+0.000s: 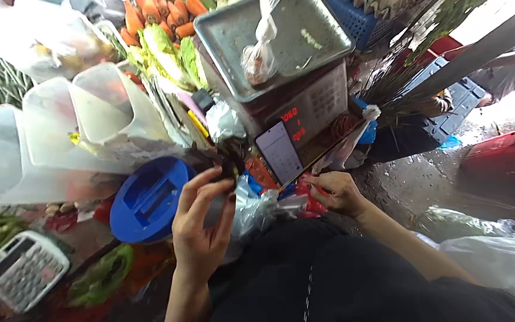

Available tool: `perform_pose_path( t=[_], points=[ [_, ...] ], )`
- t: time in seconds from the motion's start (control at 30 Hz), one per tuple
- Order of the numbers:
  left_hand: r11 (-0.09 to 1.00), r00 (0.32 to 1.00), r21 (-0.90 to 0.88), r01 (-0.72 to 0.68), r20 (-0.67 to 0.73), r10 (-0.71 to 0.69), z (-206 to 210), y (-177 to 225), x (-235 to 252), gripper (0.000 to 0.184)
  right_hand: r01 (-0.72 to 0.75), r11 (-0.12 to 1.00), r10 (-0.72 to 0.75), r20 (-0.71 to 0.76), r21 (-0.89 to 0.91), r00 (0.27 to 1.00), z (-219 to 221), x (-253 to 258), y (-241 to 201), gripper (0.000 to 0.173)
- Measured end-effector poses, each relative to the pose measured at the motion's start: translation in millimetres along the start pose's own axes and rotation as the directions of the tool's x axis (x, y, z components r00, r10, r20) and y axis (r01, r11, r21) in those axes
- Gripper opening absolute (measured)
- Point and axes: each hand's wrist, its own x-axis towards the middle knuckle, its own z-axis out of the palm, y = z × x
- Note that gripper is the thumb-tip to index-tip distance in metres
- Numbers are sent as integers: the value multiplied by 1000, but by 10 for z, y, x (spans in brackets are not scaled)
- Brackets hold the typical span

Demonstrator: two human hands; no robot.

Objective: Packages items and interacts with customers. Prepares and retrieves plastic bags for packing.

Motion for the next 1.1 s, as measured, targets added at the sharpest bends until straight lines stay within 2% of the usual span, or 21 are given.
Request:
perform_pose_path(
  t=[0.13, 0.2, 0.23, 0.3, 0.33, 0.4, 0.47, 0.53, 0.6, 0.63, 0.67, 0.73, 0.77, 0.83, 0.9, 0.93, 0.97, 1.0, 1.03, 1.07, 1.1],
  points=[
    [989, 989, -45, -144, 40, 146, 350, 269, 409, 33, 23, 981, -69, -239, -190, 969, -699, 290, 437, 30],
    [978, 973, -7, -208, 98, 207, 562, 511, 803, 23, 30, 957, -140, -367, -290, 919, -1253, 508, 684, 29],
    [970, 962, 39, -239, 143, 232, 657, 677, 1040, 25, 30, 941, -179, -421, -337, 889, -1572, 619, 786, 29],
    [934, 934, 156, -321, 213, 286, 872, 1043, 1548, 49, 27, 912, -259, -522, -410, 813, -2227, 817, 980, 27],
    [903, 914, 199, -380, 227, 335, 1016, 1211, 1806, 52, 11, 896, -292, -570, -445, 768, -2542, 894, 1089, 27],
    [814, 856, 270, -514, 224, 466, 1406, 1537, 2332, 45, -58, 860, -352, -671, -507, 653, -3142, 1041, 1329, 25],
    [700, 756, 287, -654, 214, 619, 1941, 1863, 2818, 36, -161, 856, -335, -764, -491, 551, -3667, 1165, 1553, 27],
    [584, 639, 266, -767, 233, 733, 2514, 2234, 3252, 33, -235, 906, -176, -819, -351, 546, -4119, 1344, 1699, 48],
    [483, 530, 225, -846, 263, 806, 3045, 2606, 3625, 31, -253, 949, 0, -800, -190, 599, -4429, 1566, 1814, 67],
    [442, 490, 219, -870, 278, 826, 3278, 2764, 3804, 32, -223, 959, 2, -780, -176, 626, -4483, 1658, 1871, 66],
    [415, 470, 230, -880, 299, 831, 3475, 2909, 3978, 34, -171, 963, -51, -766, -207, 640, -4483, 1727, 1937, 57],
    [402, 484, 305, -863, 279, 829, 3736, 3172, 4296, 36, -86, 955, -171, -761, -285, 626, -4443, 1806, 2050, 28],
    [417, 513, 377, -827, 205, 833, 3792, 3283, 4425, 35, -50, 951, -213, -764, -306, 609, -4448, 1822, 2097, 17],
    [487, 530, 520, -701, -76, 844, 3759, 3419, 4599, 43, 11, 958, -235, -766, -285, 599, -4510, 1796, 2165, 14],
    [598, 509, 557, -576, -328, 796, 3584, 3450, 4632, 60, 4, 970, -191, -757, -241, 624, -4628, 1718, 2187, 16],
    [633, 481, 561, -533, -415, 772, 3485, 3431, 4616, 64, -16, 969, -180, -749, -247, 638, -4700, 1681, 2195, 17],
    [670, 484, 554, -493, -466, 741, 3394, 3401, 4572, 63, -31, 964, -182, -738, -265, 650, -4767, 1646, 2204, 16],
    [715, 532, 531, -455, -482, 696, 3323, 3363, 4526, 59, -52, 957, -183, -730, -286, 659, -4817, 1617, 2200, 16],
    [762, 626, 496, -418, -451, 636, 3260, 3316, 4496, 57, -89, 949, -171, -730, -303, 661, -4848, 1596, 2182, 18],
    [794, 714, 452, -407, -385, 585, 3205, 3254, 4507, 52, -126, 938, -164, -736, -322, 657, -4855, 1573, 2151, 24],
    [814, 770, 410, -413, -321, 552, 3164, 3194, 4543, 42, -143, 925, -184, -747, -351, 639, -4839, 1551, 2117, 32]
  ],
)
